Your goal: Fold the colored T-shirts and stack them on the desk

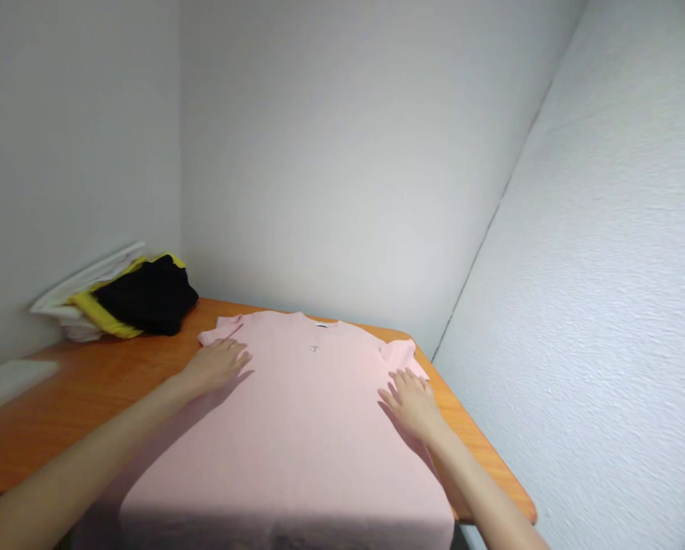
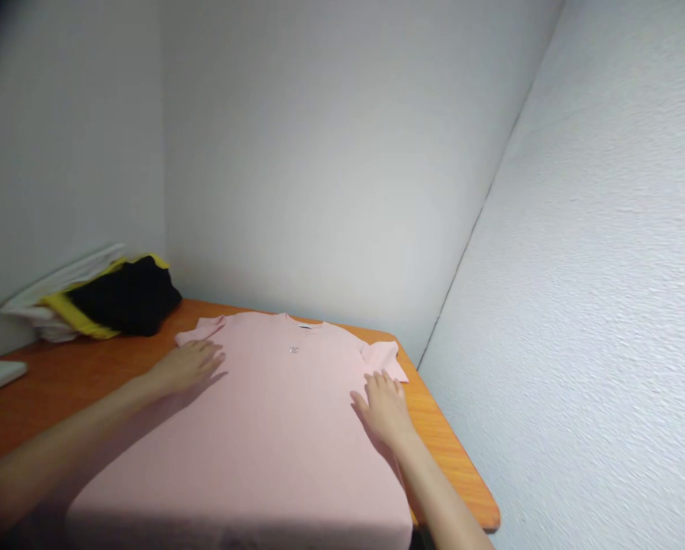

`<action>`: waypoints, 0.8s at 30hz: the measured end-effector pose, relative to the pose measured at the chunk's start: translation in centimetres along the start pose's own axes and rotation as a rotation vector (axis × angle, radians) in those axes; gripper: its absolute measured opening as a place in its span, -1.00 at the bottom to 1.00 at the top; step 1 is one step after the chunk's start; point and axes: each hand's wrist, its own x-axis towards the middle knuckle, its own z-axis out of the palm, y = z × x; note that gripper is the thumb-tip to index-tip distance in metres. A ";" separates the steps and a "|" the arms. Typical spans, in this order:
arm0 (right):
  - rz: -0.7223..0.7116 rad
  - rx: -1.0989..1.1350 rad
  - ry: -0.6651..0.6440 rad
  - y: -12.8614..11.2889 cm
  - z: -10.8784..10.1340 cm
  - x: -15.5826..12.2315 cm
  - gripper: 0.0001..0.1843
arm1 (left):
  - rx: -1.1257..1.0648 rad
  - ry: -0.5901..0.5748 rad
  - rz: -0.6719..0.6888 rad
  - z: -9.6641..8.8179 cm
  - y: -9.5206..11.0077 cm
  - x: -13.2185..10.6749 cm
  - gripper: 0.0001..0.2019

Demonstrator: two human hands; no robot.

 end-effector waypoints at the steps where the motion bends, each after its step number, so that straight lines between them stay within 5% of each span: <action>1: 0.005 0.018 0.007 0.1 0.1 0.8 -0.34 | 0.000 -0.003 -0.034 -0.2 -0.5 0.8 -0.50; 5: 0.110 0.038 -0.127 1.4 1.3 3.0 -0.30 | 0.021 -0.051 -0.355 -1.1 -3.1 2.0 -0.46; 8: 0.203 -0.026 -0.187 2.8 2.0 3.8 -0.22 | 0.092 0.064 -0.566 -1.3 -4.1 1.9 -0.28; 10: 0.222 -0.065 -0.145 3.4 2.1 4.4 -0.21 | 0.125 0.113 -0.476 -0.9 -3.9 2.2 -0.27; 13: 0.202 -0.055 -0.129 3.9 2.1 5.4 -0.26 | 0.085 -0.022 -0.265 0.6 -3.0 3.2 -0.38; 18: 0.382 -0.074 -0.298 4.7 2.6 5.6 -0.16 | 0.059 -0.179 -0.364 3.1 -2.1 4.0 -0.30; 24: 0.465 -0.031 -0.360 4.6 1.1 5.9 -0.19 | 0.130 -0.203 -0.400 1.7 -0.3 5.0 -0.26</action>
